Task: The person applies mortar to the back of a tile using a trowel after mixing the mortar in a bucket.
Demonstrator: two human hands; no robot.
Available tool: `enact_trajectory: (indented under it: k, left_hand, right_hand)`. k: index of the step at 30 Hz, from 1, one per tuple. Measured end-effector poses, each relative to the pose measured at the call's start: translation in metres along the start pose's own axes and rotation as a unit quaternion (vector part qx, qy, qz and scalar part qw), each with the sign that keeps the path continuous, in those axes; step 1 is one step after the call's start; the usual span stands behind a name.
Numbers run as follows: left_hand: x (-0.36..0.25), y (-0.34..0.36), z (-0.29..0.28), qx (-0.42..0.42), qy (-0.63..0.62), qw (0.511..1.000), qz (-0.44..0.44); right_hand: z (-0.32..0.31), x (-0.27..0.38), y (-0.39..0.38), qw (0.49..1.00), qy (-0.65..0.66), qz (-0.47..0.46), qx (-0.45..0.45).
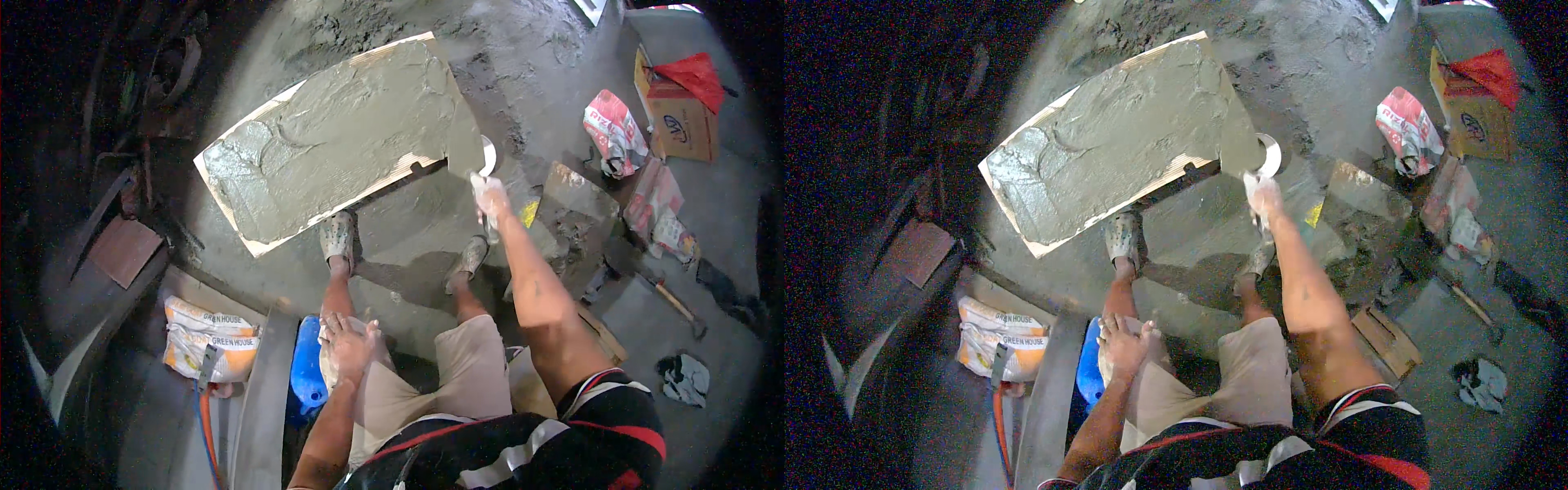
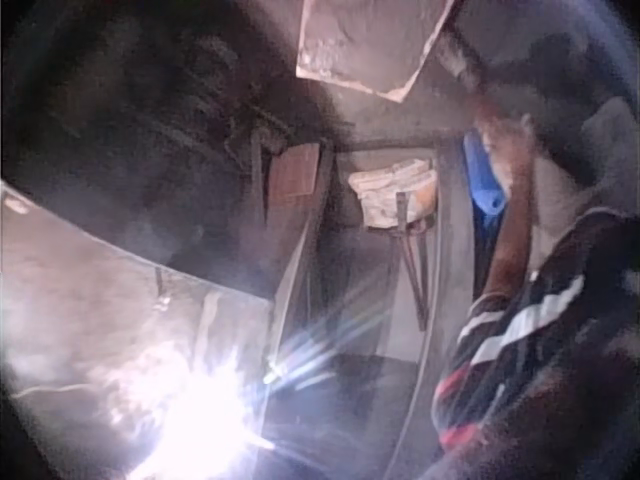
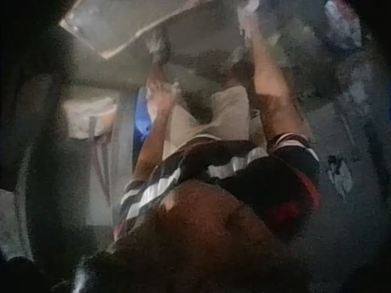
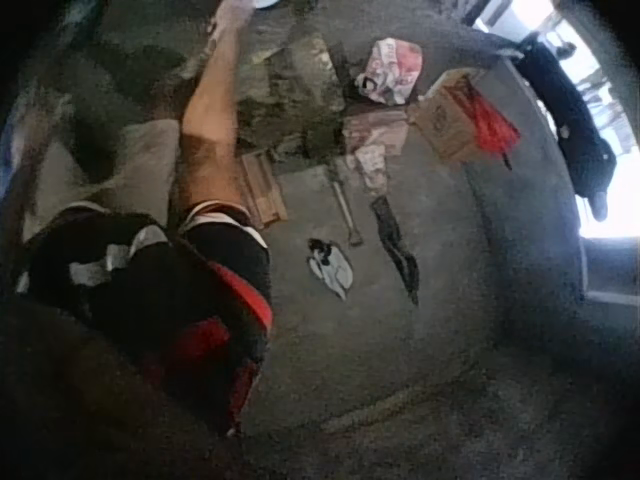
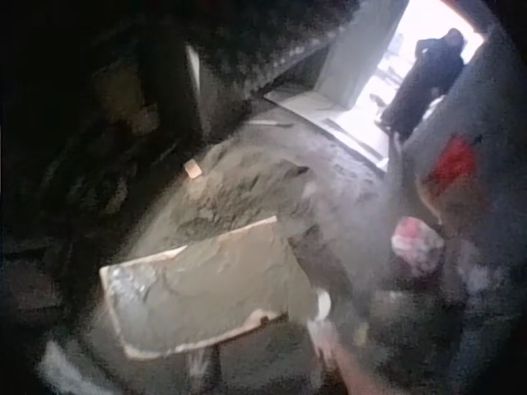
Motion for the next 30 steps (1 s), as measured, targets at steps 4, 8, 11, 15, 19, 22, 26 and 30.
enact_trajectory:
  k: [4, 8, 11, 15, 19, 22, 26, 30]
  left_hand:
    - [0.004, 0.000, -0.001, -0.011, -0.005, 1.000, -0.003]
    - [0.004, 0.000, -0.004, 0.000, -0.010, 1.000, -0.012]
    - [-0.003, 0.000, -0.001, -0.007, -0.003, 1.000, 0.008]
    - [0.003, 0.001, 0.010, -0.004, 0.068, 0.998, -0.004]
    - [-0.023, -0.002, 0.002, 0.007, 0.116, 0.993, 0.005]
    - [-0.050, -0.003, 0.007, 0.006, 0.157, 0.987, 0.030]
    - [-0.063, -0.005, 0.024, 0.009, 0.195, 0.980, 0.025]
    - [-0.093, -0.016, 0.043, 0.005, 0.211, 0.977, 0.020]
  right_hand:
    - [0.041, 0.022, -0.006, 0.998, -0.038, 0.051, 0.011]
    - [0.118, 0.038, -0.055, 0.988, -0.138, -0.037, 0.052]
    - [0.164, 0.044, -0.075, 0.976, -0.175, -0.083, 0.096]
    - [0.173, 0.038, -0.121, 0.962, -0.183, -0.135, 0.154]
    - [0.065, -0.009, -0.144, 0.985, -0.096, -0.110, 0.091]
    - [-0.044, -0.099, -0.146, 0.991, -0.092, -0.084, -0.045]
    - [-0.164, -0.270, -0.174, 0.960, 0.029, -0.078, -0.268]
    - [-0.210, -0.463, -0.230, 0.898, 0.150, 0.249, -0.330]
Point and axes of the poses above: each hand's wrist, its own y-axis towards the middle knuckle, its own z-axis out of the palm, x = y × z, the point moved 8 cm from there along y, towards the middle knuckle, and after that the axes turned 2 degrees about -y, right-handed, at the moved point
